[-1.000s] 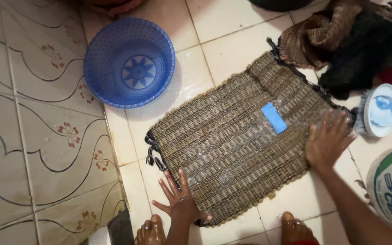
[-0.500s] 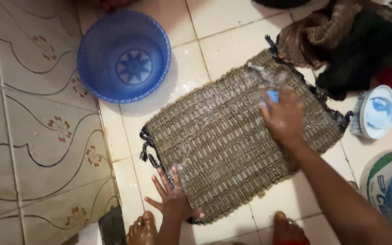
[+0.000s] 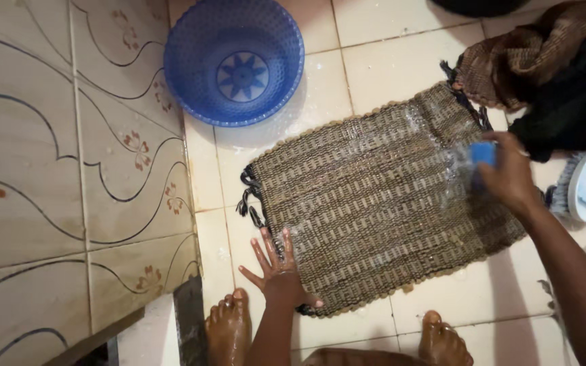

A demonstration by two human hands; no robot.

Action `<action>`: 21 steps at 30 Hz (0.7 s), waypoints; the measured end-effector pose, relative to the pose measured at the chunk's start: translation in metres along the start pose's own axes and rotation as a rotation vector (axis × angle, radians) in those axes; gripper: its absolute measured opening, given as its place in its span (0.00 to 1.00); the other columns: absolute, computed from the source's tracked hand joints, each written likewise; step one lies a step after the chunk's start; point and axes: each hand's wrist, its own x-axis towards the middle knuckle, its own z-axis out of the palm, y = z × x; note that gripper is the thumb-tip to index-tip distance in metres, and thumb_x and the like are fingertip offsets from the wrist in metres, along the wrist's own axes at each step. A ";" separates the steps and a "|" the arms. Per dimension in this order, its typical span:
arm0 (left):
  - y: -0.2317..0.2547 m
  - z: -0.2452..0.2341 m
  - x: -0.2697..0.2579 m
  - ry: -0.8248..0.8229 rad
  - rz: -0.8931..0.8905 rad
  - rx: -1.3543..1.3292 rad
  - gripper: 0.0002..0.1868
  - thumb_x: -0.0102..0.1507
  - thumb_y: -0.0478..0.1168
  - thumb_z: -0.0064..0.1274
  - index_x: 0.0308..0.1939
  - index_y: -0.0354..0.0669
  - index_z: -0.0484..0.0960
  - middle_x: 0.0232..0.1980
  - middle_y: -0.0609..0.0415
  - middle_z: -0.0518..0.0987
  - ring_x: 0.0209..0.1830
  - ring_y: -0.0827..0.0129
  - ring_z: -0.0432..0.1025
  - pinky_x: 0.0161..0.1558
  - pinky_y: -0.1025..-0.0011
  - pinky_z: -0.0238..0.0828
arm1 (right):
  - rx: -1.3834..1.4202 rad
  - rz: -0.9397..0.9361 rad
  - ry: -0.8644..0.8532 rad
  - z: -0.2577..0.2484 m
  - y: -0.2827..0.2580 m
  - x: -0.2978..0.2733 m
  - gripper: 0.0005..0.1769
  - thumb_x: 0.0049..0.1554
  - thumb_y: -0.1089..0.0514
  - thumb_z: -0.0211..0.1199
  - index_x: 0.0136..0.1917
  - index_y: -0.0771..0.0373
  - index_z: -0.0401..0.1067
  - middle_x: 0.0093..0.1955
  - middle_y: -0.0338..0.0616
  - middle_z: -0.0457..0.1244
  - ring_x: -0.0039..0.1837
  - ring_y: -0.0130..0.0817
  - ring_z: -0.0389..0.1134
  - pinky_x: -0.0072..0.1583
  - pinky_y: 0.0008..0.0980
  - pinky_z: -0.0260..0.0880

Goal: The person washes a woven mat by hand on the floor, using water from a bucket and a faucet, scrubbing it with a small brush and soap, and rinsing it repeatedly.

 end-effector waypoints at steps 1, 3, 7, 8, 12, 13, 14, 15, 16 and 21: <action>0.000 0.001 0.001 0.054 0.015 0.001 0.94 0.29 0.68 0.80 0.82 0.58 0.25 0.83 0.36 0.17 0.82 0.37 0.14 0.66 0.17 0.23 | 0.203 0.009 0.076 0.001 0.024 -0.012 0.29 0.58 0.67 0.60 0.73 0.66 0.61 0.57 0.57 0.65 0.52 0.44 0.70 0.51 0.40 0.72; 0.000 0.002 0.002 0.119 0.026 -0.010 0.93 0.28 0.70 0.79 0.82 0.57 0.27 0.83 0.36 0.19 0.82 0.37 0.16 0.66 0.16 0.24 | 0.434 0.099 0.157 0.000 0.073 -0.062 0.25 0.62 0.65 0.60 0.71 0.67 0.61 0.56 0.49 0.65 0.51 0.33 0.69 0.49 0.30 0.72; -0.004 0.007 0.002 0.122 0.043 -0.021 0.94 0.27 0.70 0.79 0.82 0.57 0.28 0.83 0.34 0.20 0.82 0.36 0.16 0.66 0.17 0.23 | 0.198 0.535 0.025 -0.014 0.110 -0.124 0.20 0.70 0.52 0.57 0.70 0.66 0.69 0.53 0.59 0.69 0.48 0.46 0.72 0.49 0.44 0.73; -0.003 0.008 0.003 0.118 0.045 -0.023 0.94 0.28 0.70 0.79 0.82 0.57 0.28 0.83 0.34 0.20 0.82 0.37 0.17 0.66 0.17 0.23 | 0.024 0.570 -0.094 -0.025 0.099 -0.126 0.20 0.70 0.49 0.52 0.69 0.60 0.71 0.57 0.54 0.68 0.52 0.47 0.70 0.51 0.48 0.72; -0.007 0.019 0.001 0.208 0.083 -0.025 0.93 0.26 0.72 0.77 0.81 0.58 0.30 0.83 0.36 0.22 0.83 0.36 0.18 0.67 0.17 0.23 | -0.461 0.274 -0.200 -0.088 -0.012 -0.106 0.19 0.67 0.48 0.55 0.67 0.53 0.76 0.58 0.50 0.73 0.53 0.50 0.78 0.59 0.46 0.76; -0.009 0.018 0.002 0.216 0.098 -0.074 0.92 0.26 0.75 0.76 0.81 0.59 0.30 0.83 0.37 0.22 0.83 0.38 0.18 0.68 0.18 0.22 | -0.501 0.205 -0.300 -0.098 -0.045 -0.099 0.18 0.64 0.49 0.58 0.65 0.52 0.75 0.58 0.48 0.72 0.52 0.46 0.77 0.59 0.44 0.76; -0.009 0.016 0.003 0.224 0.113 -0.123 0.92 0.25 0.77 0.74 0.80 0.59 0.31 0.83 0.38 0.23 0.84 0.39 0.18 0.70 0.18 0.20 | -0.540 0.139 -0.404 -0.101 -0.074 -0.094 0.18 0.61 0.49 0.61 0.63 0.51 0.75 0.58 0.46 0.71 0.52 0.43 0.77 0.58 0.42 0.77; -0.009 0.013 0.003 0.223 0.122 -0.116 0.92 0.25 0.77 0.74 0.80 0.59 0.31 0.83 0.38 0.23 0.84 0.39 0.18 0.70 0.18 0.20 | -0.526 0.004 -0.475 -0.095 -0.098 -0.092 0.19 0.59 0.49 0.61 0.63 0.51 0.75 0.57 0.45 0.71 0.53 0.42 0.76 0.58 0.42 0.76; -0.008 0.009 0.004 0.212 0.126 -0.084 0.92 0.27 0.75 0.76 0.81 0.58 0.29 0.83 0.37 0.22 0.83 0.37 0.17 0.68 0.20 0.19 | -0.508 -0.132 -0.541 -0.092 -0.113 -0.090 0.20 0.57 0.49 0.62 0.63 0.51 0.76 0.57 0.44 0.71 0.54 0.41 0.75 0.57 0.42 0.76; -0.015 -0.002 -0.006 0.194 0.180 -0.039 0.89 0.33 0.73 0.76 0.82 0.57 0.27 0.83 0.34 0.20 0.81 0.32 0.15 0.67 0.22 0.14 | -0.592 -0.266 -0.333 0.014 -0.139 -0.050 0.27 0.61 0.50 0.55 0.71 0.61 0.64 0.69 0.55 0.61 0.69 0.50 0.64 0.68 0.48 0.66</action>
